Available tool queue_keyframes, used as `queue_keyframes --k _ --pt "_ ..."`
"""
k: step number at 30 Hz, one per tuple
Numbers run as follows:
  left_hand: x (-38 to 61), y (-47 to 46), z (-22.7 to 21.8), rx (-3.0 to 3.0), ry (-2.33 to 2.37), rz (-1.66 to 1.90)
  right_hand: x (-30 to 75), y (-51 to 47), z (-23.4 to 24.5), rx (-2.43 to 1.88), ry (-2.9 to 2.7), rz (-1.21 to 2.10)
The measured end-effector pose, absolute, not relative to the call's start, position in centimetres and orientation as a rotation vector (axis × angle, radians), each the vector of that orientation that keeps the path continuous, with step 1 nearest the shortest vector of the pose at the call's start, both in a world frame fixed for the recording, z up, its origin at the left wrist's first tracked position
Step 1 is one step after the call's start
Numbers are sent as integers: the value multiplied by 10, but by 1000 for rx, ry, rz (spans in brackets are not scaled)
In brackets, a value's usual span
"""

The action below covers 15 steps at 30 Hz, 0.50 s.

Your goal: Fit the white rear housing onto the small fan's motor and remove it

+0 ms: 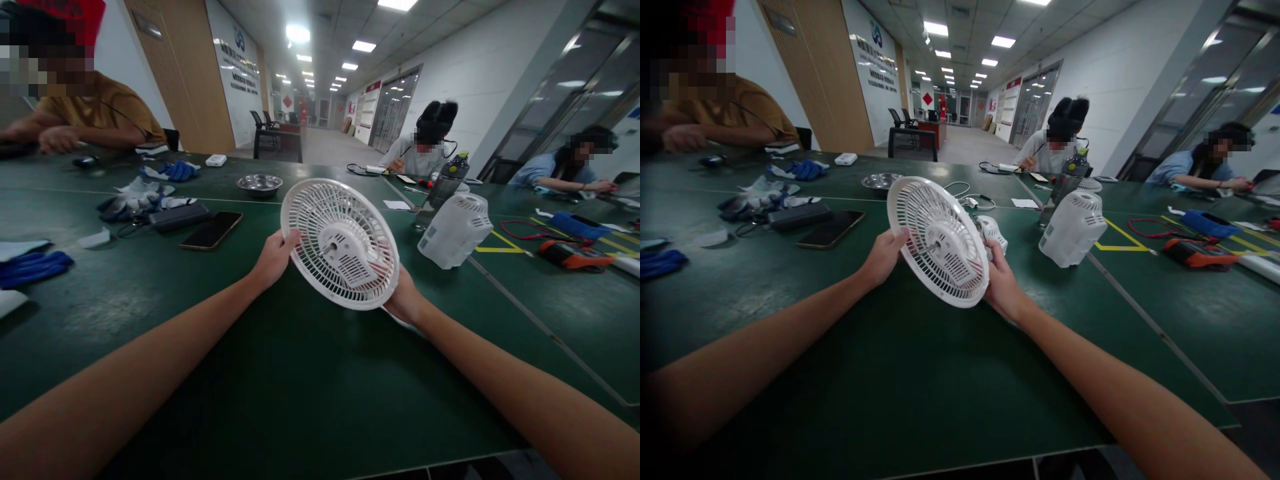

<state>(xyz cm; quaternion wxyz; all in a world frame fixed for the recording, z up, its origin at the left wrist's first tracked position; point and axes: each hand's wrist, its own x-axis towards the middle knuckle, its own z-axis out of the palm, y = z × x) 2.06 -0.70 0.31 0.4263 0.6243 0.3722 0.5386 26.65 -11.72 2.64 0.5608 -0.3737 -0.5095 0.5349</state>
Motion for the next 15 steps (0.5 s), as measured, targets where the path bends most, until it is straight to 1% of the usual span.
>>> queue_keyframes --k 3,6,10,15 --pt "18 3 -4 1374 872 1306 279 -113 29 -926 -1268 1045" --pt "13 8 -6 1220 782 1203 291 -111 30 -974 -1351 938" --pt "10 2 3 1031 670 1043 299 -108 27 -1017 -1539 752" --pt "11 -7 18 862 709 907 303 -102 17 -1114 -1856 458"
